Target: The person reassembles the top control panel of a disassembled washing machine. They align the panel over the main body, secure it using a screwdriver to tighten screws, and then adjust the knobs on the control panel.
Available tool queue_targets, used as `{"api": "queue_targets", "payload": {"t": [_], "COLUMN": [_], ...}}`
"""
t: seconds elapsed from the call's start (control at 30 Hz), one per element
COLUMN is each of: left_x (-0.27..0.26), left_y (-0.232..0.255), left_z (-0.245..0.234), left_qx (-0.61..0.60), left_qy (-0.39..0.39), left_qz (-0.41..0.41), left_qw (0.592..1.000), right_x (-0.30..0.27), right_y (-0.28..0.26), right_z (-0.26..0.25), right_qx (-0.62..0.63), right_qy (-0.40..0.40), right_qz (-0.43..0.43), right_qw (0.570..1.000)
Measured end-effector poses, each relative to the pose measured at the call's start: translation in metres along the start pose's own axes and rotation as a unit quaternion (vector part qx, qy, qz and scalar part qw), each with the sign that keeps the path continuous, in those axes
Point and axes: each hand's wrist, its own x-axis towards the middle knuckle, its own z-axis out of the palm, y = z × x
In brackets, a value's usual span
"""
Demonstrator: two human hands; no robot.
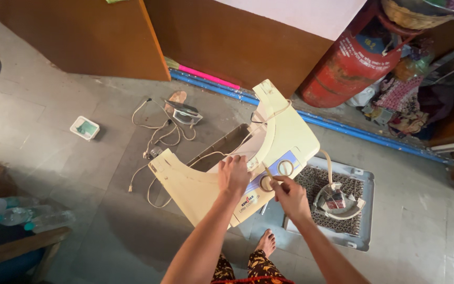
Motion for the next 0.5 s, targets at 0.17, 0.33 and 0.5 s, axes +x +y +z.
{"api": "queue_targets", "payload": {"t": [0.17,0.33,0.5], "left_x": [0.01,0.016,0.011], "left_y": [0.0,-0.001,-0.005], "left_z": [0.011,0.009,-0.009], "left_qx": [0.074,0.061,-0.045], "left_qy": [0.047,0.073,0.023], "left_qz": [0.032,0.015,-0.012], "left_qw": [0.996,0.995,0.999], "right_x": [-0.014,-0.016,-0.012], "right_y": [0.001,0.003,0.006], "right_z": [0.005,0.013,0.018], "right_qx": [-0.152,-0.184,-0.198], "right_qy": [0.03,0.037,0.035], "right_qz": [-0.086,-0.112,-0.112], "right_qw": [0.984,0.976,0.973]}}
